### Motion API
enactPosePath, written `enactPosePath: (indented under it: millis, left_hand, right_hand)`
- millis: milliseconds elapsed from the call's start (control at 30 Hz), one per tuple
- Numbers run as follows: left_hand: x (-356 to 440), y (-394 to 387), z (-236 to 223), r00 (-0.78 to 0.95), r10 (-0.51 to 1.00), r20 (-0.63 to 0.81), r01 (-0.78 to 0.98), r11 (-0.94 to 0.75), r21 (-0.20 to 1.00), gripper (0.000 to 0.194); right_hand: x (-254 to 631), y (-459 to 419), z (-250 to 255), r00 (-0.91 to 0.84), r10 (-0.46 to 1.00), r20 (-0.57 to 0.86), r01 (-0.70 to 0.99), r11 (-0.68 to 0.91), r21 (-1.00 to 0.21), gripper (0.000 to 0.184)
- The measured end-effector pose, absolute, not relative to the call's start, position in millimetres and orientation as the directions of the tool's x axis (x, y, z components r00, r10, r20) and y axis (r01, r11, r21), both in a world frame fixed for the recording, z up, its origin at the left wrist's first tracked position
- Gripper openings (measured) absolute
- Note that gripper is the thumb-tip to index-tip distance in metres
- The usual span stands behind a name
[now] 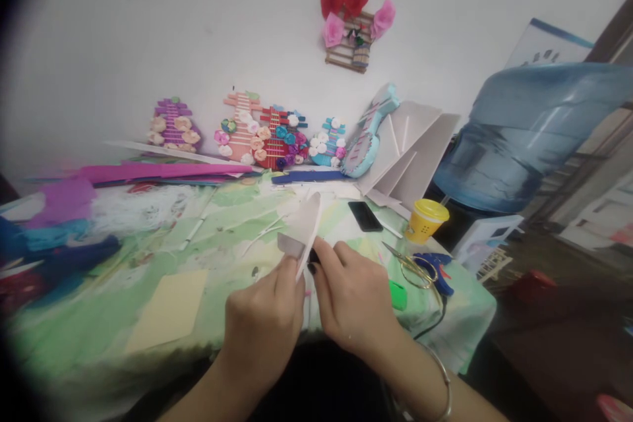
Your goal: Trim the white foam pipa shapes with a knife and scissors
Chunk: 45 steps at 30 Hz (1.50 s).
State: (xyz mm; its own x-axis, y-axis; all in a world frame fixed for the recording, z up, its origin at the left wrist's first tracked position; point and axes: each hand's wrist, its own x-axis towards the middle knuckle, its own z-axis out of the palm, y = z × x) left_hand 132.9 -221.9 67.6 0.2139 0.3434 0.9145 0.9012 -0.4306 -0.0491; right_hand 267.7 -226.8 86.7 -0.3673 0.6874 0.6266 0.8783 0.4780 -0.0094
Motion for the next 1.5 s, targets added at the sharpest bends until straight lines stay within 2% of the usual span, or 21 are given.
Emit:
enactPosePath:
  millis: [267, 600, 900, 1067, 1167, 1267, 1500]
  left_hand:
    - [133, -223, 61, 0.242, 0.343, 0.908, 0.881, -0.469, -0.058, 0.019]
    - [137, -222, 63, 0.235, 0.313, 0.920, 0.880, -0.471, -0.064, 0.018]
    - [122, -217, 64, 0.216, 0.298, 0.930, 0.868, -0.494, -0.044, 0.018]
    - [126, -222, 62, 0.246, 0.280, 0.928, 0.875, -0.476, -0.089, 0.016]
    - [130, -225, 59, 0.272, 0.284, 0.920, 0.876, -0.469, -0.114, 0.018]
    - [131, -225, 56, 0.250, 0.279, 0.927, 0.866, -0.492, -0.086, 0.018]
    - [126, -222, 54, 0.223, 0.273, 0.936, 0.836, -0.547, -0.040, 0.021]
  right_hand:
    - [276, -229, 90, -0.367, 0.723, 0.586, 0.870, 0.490, -0.060, 0.028]
    - [267, -231, 87, -0.327, 0.716, 0.616, 0.864, 0.490, -0.112, 0.031]
    - [269, -232, 90, -0.341, 0.737, 0.583, 0.885, 0.461, -0.065, 0.041]
    - [269, -238, 91, -0.304, 0.764, 0.570, 0.902, 0.423, -0.085, 0.035]
    - [266, -240, 91, -0.323, 0.741, 0.588, 0.907, 0.420, -0.030, 0.030]
    - [264, -239, 91, -0.346, 0.730, 0.589, 0.905, 0.424, 0.005, 0.029]
    - [276, -235, 94, -0.351, 0.751, 0.560, 0.899, 0.437, -0.022, 0.037]
